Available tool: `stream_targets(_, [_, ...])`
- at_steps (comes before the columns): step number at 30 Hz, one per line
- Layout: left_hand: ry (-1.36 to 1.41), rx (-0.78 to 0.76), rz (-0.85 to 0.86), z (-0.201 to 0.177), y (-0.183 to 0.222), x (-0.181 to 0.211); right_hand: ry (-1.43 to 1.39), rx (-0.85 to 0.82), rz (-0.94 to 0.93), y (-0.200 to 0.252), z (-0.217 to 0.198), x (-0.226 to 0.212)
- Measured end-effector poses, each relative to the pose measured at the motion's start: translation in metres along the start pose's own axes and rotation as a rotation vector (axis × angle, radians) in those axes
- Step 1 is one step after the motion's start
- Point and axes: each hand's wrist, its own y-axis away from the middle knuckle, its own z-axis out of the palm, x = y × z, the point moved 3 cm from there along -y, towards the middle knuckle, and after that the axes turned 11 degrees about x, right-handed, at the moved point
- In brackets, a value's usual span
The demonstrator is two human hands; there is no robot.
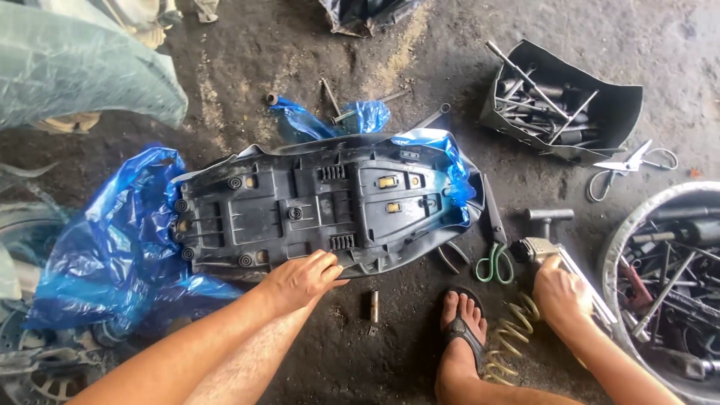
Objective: Replacing the cover of a motorcycle seat using a pneumatic staple gun.
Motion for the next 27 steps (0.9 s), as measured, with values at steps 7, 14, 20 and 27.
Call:
stream_targets(7, [-0.238,0.02,0.124,-0.006,0.012,-0.004,0.12,0.008,-0.027,0.01,0.067,0.014])
stream_targets(14, [-0.196,-0.05,-0.044,-0.032,0.025,-0.013,-0.373,0.263,-0.461,-0.014,-0.103,-0.113])
stream_targets(20, [-0.372,-0.179,-0.043,-0.058,0.045,-0.019,-0.529,0.431,-1.09,0.006,-0.147,-0.235])
stream_targets(27, [-0.327,0.108,-0.009,-0.073,0.055,-0.014,-0.74,0.505,-0.991,-0.002,-0.108,-0.238])
